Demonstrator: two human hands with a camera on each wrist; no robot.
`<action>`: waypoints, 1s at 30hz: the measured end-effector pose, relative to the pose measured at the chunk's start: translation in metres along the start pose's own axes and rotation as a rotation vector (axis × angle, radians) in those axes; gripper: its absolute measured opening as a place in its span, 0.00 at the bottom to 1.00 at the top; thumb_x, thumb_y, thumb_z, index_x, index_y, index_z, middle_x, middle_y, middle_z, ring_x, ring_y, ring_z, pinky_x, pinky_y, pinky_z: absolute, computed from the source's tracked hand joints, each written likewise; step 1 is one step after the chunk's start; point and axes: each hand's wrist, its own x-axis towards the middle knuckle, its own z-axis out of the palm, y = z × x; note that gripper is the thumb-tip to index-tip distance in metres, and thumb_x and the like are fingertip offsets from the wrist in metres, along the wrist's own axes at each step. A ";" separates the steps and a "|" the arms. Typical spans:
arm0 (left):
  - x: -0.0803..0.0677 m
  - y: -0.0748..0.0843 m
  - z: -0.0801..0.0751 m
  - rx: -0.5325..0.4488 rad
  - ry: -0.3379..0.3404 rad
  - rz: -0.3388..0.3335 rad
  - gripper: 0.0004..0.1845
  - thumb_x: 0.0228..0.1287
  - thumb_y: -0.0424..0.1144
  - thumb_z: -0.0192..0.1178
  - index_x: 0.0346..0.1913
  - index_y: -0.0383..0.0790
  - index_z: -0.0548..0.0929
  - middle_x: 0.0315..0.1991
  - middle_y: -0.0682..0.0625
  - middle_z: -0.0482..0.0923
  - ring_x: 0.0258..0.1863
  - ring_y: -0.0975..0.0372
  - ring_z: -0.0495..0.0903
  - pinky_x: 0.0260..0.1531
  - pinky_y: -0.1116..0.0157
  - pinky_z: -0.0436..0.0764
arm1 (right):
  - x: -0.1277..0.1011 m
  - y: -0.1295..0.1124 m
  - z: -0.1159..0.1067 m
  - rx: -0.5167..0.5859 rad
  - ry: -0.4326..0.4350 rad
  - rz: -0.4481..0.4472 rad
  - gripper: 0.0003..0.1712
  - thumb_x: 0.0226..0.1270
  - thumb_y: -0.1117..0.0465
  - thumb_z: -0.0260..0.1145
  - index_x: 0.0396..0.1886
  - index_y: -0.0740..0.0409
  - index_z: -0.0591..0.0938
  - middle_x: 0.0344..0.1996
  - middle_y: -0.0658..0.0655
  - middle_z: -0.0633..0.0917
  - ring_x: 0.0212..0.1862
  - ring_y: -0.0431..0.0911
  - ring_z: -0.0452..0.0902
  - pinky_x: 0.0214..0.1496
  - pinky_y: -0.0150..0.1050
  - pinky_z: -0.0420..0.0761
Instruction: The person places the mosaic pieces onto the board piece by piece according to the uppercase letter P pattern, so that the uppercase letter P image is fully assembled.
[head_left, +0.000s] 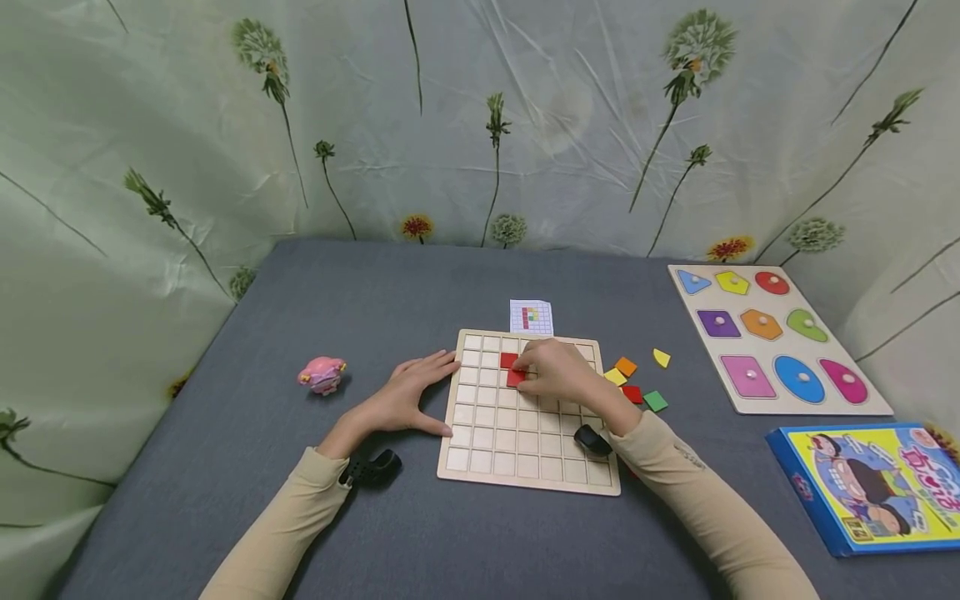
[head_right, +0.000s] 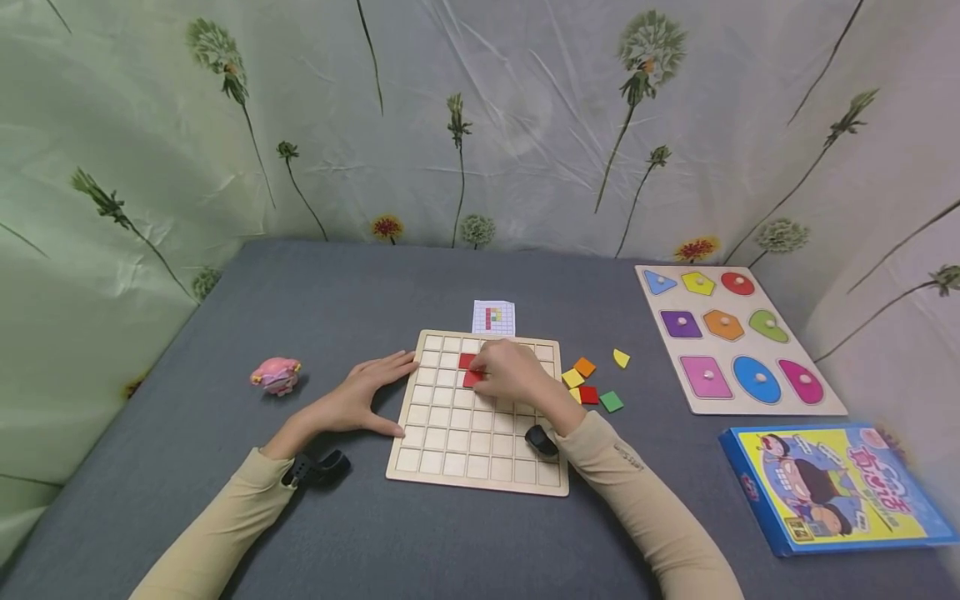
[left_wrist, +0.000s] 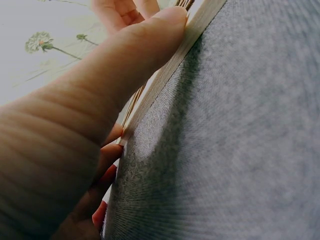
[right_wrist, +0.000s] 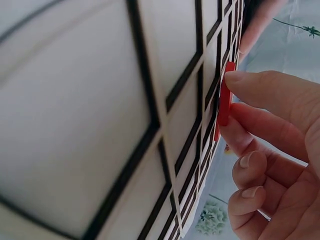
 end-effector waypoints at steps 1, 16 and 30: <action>0.000 0.000 0.000 -0.001 -0.002 -0.002 0.53 0.41 0.56 0.72 0.70 0.42 0.58 0.73 0.47 0.53 0.74 0.51 0.49 0.66 0.45 0.49 | 0.000 0.000 0.000 -0.002 0.000 0.006 0.11 0.50 0.59 0.69 0.36 0.53 0.87 0.32 0.50 0.84 0.32 0.39 0.76 0.31 0.31 0.73; 0.000 0.000 0.000 -0.001 -0.006 -0.001 0.53 0.41 0.56 0.71 0.70 0.42 0.58 0.73 0.46 0.53 0.74 0.52 0.48 0.66 0.46 0.49 | 0.005 -0.002 0.007 -0.013 0.025 -0.014 0.10 0.51 0.56 0.71 0.35 0.52 0.87 0.30 0.49 0.81 0.31 0.38 0.73 0.31 0.31 0.72; 0.000 -0.001 0.000 0.002 0.001 0.005 0.53 0.41 0.56 0.71 0.70 0.42 0.59 0.73 0.46 0.53 0.74 0.52 0.49 0.66 0.45 0.50 | 0.008 -0.003 0.008 0.017 0.031 -0.048 0.12 0.51 0.56 0.72 0.36 0.53 0.86 0.31 0.50 0.83 0.30 0.38 0.73 0.32 0.30 0.72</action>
